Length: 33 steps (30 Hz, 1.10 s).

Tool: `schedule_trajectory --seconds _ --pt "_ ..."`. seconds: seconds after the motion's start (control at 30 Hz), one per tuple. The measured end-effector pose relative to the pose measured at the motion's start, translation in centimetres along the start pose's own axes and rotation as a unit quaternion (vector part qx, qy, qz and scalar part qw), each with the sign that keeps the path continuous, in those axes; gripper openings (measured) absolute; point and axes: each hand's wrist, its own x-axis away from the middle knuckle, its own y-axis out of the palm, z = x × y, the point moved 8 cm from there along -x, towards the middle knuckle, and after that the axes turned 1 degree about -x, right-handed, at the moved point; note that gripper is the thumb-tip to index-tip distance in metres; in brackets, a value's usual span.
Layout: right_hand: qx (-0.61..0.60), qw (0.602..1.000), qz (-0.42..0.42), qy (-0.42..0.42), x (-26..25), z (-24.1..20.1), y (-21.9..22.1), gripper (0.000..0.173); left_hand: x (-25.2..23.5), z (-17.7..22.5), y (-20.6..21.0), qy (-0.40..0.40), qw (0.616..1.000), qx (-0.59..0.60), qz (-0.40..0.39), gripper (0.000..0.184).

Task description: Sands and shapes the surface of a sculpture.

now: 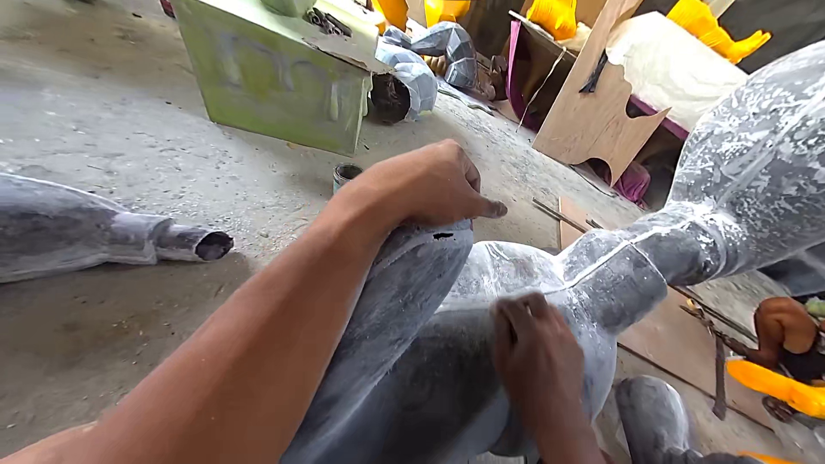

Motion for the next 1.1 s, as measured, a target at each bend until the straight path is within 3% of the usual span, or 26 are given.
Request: schedule_trajectory --seconds 0.13,0.23,0.33,0.5,0.63,0.77,0.87,0.97,1.1 --pt "0.011 0.997 -0.078 0.019 -3.9 -0.3 1.9 0.019 0.1 -0.3 -0.1 0.0 1.0 0.021 -0.008 0.038" --pt "0.018 0.999 -0.034 -0.002 0.4 0.0 -0.4 0.021 -0.3 -0.6 -0.4 0.001 0.999 0.031 -0.005 0.038" --pt "-0.042 0.998 -0.048 0.003 4.6 0.7 -2.1 0.02 -0.4 -1.0 -0.5 0.0 1.0 0.015 -0.004 0.041" --pt "-0.162 0.986 -0.028 0.024 6.1 2.3 -1.5 0.024 -0.3 -1.2 -0.4 0.009 1.0 0.022 -0.008 0.041" --pt "-0.202 0.979 -0.014 0.022 5.2 2.9 -2.4 0.018 -0.2 -1.4 -0.6 0.011 1.0 0.021 0.004 0.037" --pt "-0.226 0.967 -0.082 -0.086 0.8 2.0 -2.3 0.02 0.1 -1.4 -0.7 -0.001 1.0 0.019 0.009 0.038" --pt "-0.212 0.948 -0.157 -0.178 -2.9 0.5 0.2 0.028 0.2 -1.2 -0.6 0.004 1.0 0.018 0.012 0.039" --pt "-0.253 0.897 -0.295 -0.211 -5.2 -1.0 2.6 0.023 0.3 -1.0 -0.5 -0.002 0.999 0.034 0.004 0.039" --pt "-0.305 0.871 -0.328 -0.202 -7.0 -4.4 5.1 0.02 0.4 -0.9 -0.5 0.001 1.0 0.025 0.003 0.04"
